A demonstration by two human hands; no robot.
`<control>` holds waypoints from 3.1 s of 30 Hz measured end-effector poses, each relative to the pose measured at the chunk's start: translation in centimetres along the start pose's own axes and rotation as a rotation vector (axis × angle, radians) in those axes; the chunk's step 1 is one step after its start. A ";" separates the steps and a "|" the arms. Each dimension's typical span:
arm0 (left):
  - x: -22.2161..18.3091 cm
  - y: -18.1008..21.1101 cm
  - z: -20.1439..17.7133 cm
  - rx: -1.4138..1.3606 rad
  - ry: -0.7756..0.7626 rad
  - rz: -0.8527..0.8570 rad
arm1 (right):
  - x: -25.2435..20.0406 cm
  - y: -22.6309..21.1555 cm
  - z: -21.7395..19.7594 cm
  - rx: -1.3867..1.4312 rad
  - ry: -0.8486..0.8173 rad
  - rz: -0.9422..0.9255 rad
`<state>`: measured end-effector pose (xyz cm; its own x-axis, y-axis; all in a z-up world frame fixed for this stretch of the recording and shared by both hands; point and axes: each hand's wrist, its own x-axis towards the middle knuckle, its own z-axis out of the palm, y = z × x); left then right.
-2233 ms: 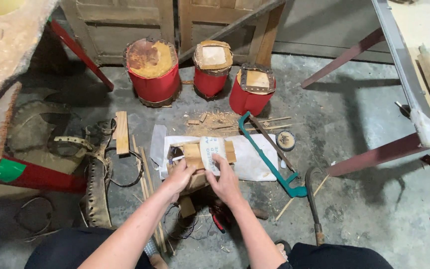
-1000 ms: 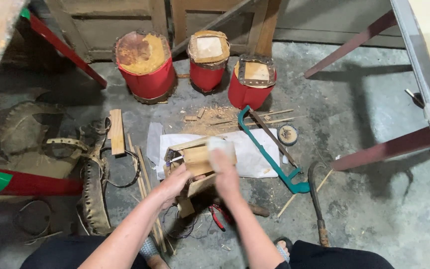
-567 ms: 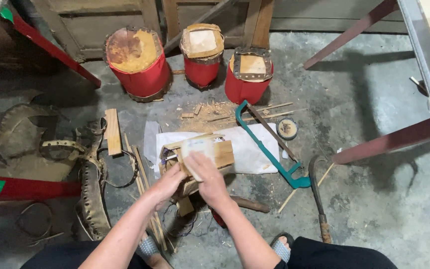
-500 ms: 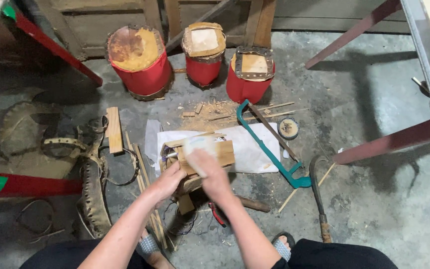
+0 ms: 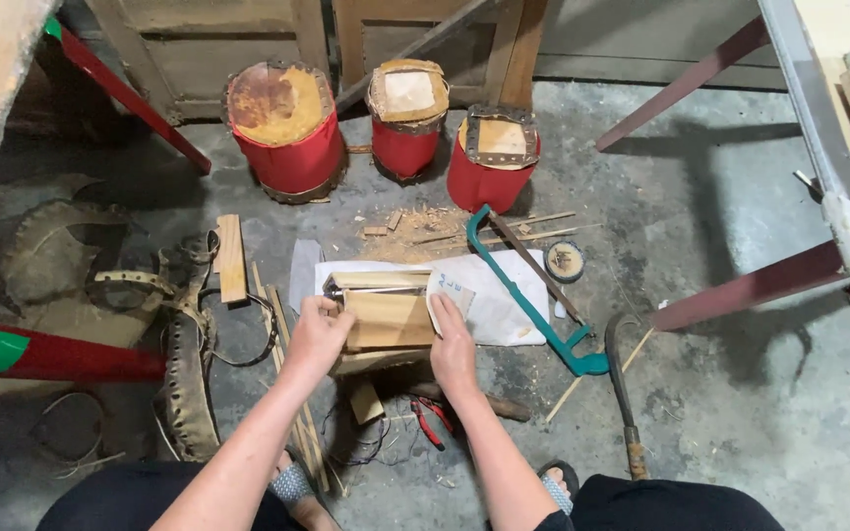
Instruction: Sanding the edges and surfaces of a small wooden frame using a piece of sandpaper.
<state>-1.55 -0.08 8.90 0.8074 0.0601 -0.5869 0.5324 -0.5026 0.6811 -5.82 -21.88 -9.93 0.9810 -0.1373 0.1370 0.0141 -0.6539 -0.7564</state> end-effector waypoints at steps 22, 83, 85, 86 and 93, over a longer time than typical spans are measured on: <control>4.8 -7.4 6.2 -0.445 -0.306 0.103 | -1.6 -2.2 1.3 0.656 0.109 0.168; 5.8 -10.1 7.1 0.066 -0.417 0.386 | -1.5 -3.6 2.1 0.038 0.106 -0.282; 5.2 -9.3 6.8 0.092 -0.426 0.399 | -1.6 -3.5 1.8 0.032 0.056 -0.346; 4.5 -8.7 6.6 0.021 -0.444 0.399 | -1.2 -1.5 1.7 0.035 0.117 -0.306; 6.6 -12.2 7.7 -0.066 -0.477 0.336 | -2.0 -2.9 1.3 0.168 0.072 -0.177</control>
<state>-4.71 -0.22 -6.64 0.7390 -0.4962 -0.4556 0.2938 -0.3711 0.8809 -7.56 -18.75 -8.86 0.9441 -0.0884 0.3177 0.2225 -0.5402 -0.8116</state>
